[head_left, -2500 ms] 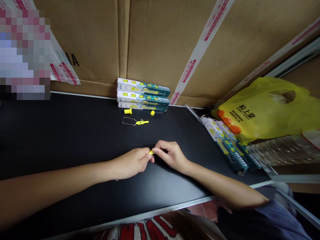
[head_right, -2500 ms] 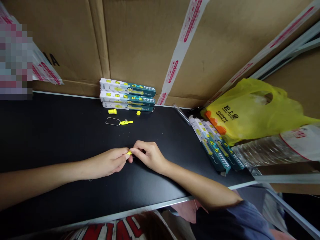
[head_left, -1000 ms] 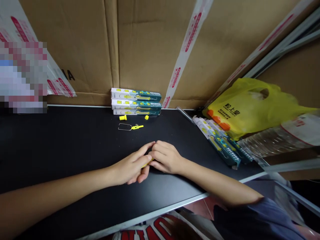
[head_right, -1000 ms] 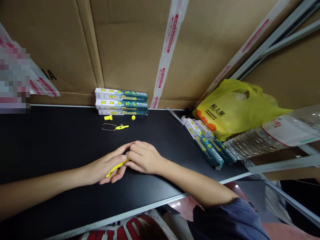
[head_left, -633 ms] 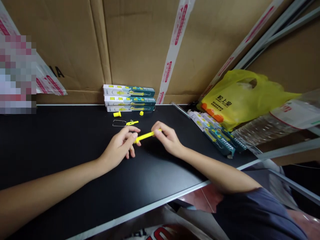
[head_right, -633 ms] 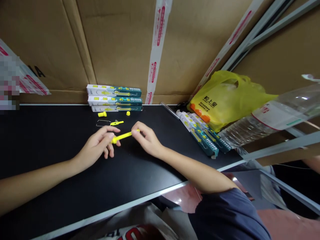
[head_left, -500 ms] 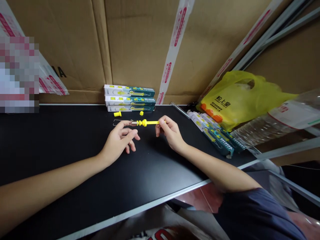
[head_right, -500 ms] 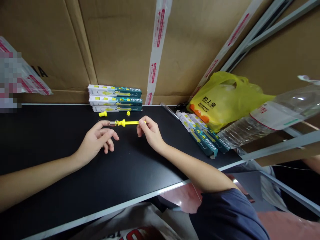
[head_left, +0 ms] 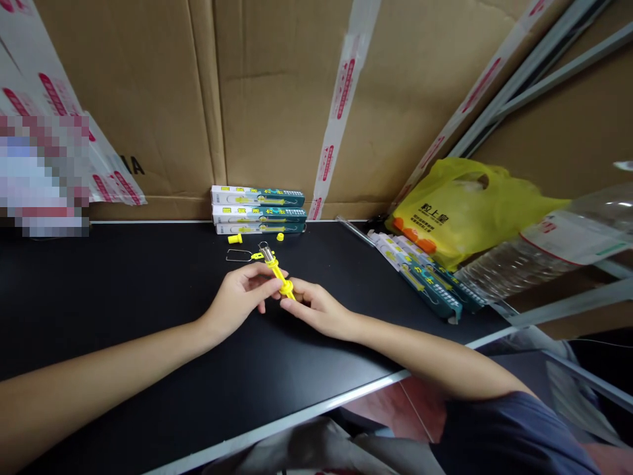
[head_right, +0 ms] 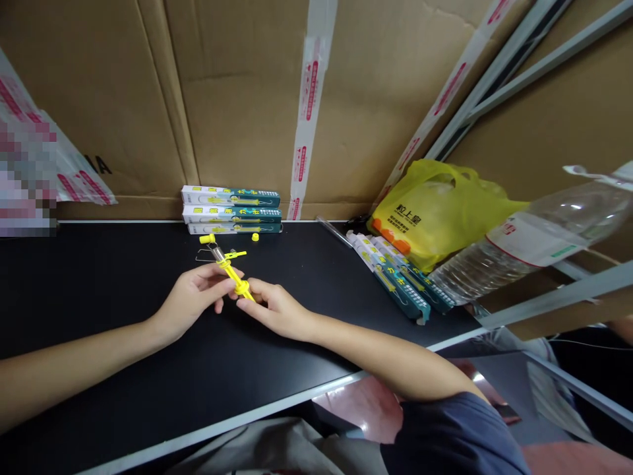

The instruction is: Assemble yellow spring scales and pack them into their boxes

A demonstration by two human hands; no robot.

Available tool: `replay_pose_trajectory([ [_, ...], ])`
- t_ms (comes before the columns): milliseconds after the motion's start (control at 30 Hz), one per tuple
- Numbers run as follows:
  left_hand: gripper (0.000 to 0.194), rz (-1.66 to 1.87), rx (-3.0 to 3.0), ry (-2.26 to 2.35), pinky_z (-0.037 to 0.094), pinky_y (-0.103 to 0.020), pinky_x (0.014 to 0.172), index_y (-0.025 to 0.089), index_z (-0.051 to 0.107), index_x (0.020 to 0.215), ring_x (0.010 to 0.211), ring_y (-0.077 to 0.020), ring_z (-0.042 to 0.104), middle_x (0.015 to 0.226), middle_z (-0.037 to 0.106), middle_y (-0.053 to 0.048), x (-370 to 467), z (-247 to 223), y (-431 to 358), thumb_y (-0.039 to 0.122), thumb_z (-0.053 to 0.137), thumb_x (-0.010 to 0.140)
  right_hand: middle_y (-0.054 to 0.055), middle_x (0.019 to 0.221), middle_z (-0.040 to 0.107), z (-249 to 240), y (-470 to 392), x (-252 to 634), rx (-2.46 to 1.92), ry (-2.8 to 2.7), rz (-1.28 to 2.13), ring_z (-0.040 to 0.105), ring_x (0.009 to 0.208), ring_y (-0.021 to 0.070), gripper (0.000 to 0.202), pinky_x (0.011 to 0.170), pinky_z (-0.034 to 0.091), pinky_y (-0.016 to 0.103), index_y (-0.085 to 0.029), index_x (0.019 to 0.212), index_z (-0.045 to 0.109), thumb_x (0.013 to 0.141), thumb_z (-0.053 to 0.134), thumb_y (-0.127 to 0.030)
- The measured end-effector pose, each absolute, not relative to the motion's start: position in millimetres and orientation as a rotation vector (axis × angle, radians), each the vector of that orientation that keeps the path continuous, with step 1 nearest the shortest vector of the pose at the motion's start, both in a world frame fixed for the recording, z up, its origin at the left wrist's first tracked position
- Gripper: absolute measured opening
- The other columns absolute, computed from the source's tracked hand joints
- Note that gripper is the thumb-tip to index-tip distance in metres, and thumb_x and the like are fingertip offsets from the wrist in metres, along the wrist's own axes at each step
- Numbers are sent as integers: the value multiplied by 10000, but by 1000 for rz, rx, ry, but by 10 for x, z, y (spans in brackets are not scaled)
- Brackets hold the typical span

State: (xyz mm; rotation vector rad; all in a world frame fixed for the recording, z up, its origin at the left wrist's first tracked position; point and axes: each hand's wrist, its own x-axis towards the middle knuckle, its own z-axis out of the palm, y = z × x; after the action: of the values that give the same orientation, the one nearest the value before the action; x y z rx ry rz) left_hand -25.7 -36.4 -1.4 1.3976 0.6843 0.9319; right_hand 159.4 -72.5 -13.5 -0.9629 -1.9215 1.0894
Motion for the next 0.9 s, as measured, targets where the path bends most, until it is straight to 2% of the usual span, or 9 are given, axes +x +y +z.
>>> replay_pose_trajectory([
  [200, 270, 1138, 1468, 756, 525, -241, 725, 152, 655, 921, 870, -154, 643, 973, 685, -60, -274, -50, -300, 407, 613, 842, -61, 644, 465, -103, -729, 1625, -1151, -2079, 898, 423, 575, 75, 213, 570, 336, 201, -172, 891, 544, 904, 564, -384],
  [300, 253, 1205, 1392, 774, 520, -251, 773, 154, 617, 925, 903, -155, 646, 945, 676, -51, -292, -64, -262, 398, 594, 862, -60, 607, 492, -74, -722, 1637, -1240, -2123, 793, 437, 542, 75, 222, 552, 322, 200, -174, 879, 558, 926, 522, -387],
  [467, 210, 1193, 1379, 675, 526, -251, 680, 193, 476, 957, 687, -120, 651, 703, 631, 31, -300, -106, -290, 401, 497, 931, -46, 598, 516, -31, -743, 1633, -1255, -2235, 686, 454, 533, 78, 280, 561, 322, 204, -171, 870, 584, 947, 472, -415],
  [633, 218, 1067, 1485, 636, 458, -192, 488, 199, 456, 963, 450, -76, 552, 561, 515, 89, -311, -113, -341, 417, 450, 954, -41, 597, 518, -29, -721, 1639, -1265, -2253, 628, 456, 531, 77, 273, 562, 322, 201, -168, 856, 603, 946, 476, -392],
  [900, 239, 940, 1416, 643, 482, -192, 413, 222, 412, 948, 430, -99, 583, 550, 550, 96, -303, -104, -311, 437, 509, 914, -43, 608, 523, -69, -679, 1681, -1189, -2233, 627, 452, 529, 72, 213, 562, 341, 200, -166, 857, 591, 941, 485, -331],
])
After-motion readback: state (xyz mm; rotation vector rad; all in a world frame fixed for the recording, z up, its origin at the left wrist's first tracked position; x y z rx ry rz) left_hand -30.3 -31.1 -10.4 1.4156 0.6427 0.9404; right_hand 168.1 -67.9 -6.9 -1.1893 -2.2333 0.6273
